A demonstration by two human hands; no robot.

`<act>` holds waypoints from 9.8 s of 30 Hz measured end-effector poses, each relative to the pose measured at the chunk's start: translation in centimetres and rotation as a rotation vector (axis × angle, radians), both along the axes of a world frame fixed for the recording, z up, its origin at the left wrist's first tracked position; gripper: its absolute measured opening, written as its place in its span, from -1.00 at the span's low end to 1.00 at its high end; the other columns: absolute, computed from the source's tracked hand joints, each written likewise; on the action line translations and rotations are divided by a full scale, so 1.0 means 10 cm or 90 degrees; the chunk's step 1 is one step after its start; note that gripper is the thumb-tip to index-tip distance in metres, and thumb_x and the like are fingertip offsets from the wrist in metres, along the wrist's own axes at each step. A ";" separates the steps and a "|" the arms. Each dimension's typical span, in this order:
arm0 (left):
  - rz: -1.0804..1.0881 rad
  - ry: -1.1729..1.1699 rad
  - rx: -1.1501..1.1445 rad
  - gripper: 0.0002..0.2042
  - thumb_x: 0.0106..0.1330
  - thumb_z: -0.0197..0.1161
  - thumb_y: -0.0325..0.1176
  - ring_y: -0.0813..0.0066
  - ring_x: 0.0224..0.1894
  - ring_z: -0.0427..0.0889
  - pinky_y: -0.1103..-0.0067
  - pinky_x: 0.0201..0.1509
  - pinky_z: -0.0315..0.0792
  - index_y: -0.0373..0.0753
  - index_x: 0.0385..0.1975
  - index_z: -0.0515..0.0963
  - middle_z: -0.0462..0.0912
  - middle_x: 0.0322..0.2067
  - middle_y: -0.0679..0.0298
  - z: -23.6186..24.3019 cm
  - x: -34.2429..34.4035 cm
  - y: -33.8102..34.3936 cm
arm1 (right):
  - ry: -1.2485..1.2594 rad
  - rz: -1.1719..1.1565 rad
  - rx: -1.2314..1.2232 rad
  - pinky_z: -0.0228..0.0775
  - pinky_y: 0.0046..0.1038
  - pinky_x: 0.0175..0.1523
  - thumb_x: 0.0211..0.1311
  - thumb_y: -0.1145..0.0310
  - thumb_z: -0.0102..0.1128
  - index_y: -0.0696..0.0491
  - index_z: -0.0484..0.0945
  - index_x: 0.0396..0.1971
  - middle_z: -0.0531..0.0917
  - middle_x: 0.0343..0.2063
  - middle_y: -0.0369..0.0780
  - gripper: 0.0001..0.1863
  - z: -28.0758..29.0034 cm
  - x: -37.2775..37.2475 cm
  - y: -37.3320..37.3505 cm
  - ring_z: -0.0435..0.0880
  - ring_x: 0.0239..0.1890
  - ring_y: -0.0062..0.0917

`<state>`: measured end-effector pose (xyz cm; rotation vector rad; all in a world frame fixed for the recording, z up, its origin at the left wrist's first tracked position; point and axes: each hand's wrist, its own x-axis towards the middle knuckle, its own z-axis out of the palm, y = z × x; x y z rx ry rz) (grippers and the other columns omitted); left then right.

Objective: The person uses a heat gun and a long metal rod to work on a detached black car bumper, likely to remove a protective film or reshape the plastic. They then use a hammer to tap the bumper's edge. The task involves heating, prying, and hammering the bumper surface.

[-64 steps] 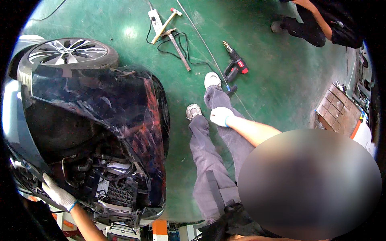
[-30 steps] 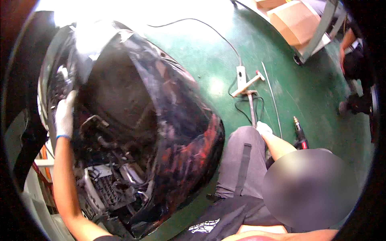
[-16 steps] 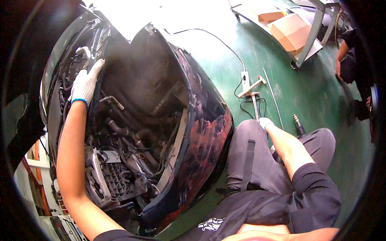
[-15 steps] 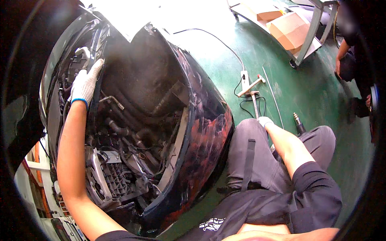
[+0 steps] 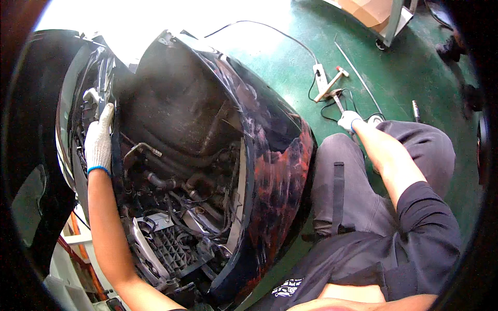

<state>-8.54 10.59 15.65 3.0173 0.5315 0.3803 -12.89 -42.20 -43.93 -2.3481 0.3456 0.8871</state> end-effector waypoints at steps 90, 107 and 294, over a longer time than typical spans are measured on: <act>-0.451 -0.010 -0.674 -0.58 0.59 0.08 -0.16 0.45 -0.08 0.62 0.56 -0.03 0.56 -0.27 0.29 0.44 0.66 0.11 0.17 -0.88 1.17 -0.88 | -0.115 -0.628 0.741 0.37 -0.52 -0.58 0.36 0.43 0.07 0.02 0.45 -0.34 0.53 -0.56 -0.32 -0.95 0.78 0.03 0.80 0.48 -0.62 -0.63; -0.369 -0.054 -0.576 -0.63 0.59 0.06 -0.16 0.56 -0.23 0.60 0.60 -0.15 0.53 -0.30 0.16 0.55 0.72 -0.02 0.21 -0.88 1.12 -1.04 | -0.164 -0.554 0.779 0.40 -0.54 -0.54 0.37 0.43 0.08 0.05 0.45 -0.22 0.55 -0.50 -0.30 -0.94 0.99 0.07 0.93 0.52 -0.56 -0.64; -0.427 -0.068 -0.762 -0.60 0.60 0.03 -0.34 0.25 0.02 0.66 0.48 0.08 0.66 -0.50 0.28 0.36 0.56 0.13 -0.09 -0.99 1.21 -1.05 | -0.776 -0.205 0.829 0.42 -0.29 0.30 0.41 0.30 0.17 0.10 0.43 0.33 0.61 0.13 0.09 -0.48 3.75 0.21 2.08 0.64 0.20 -0.13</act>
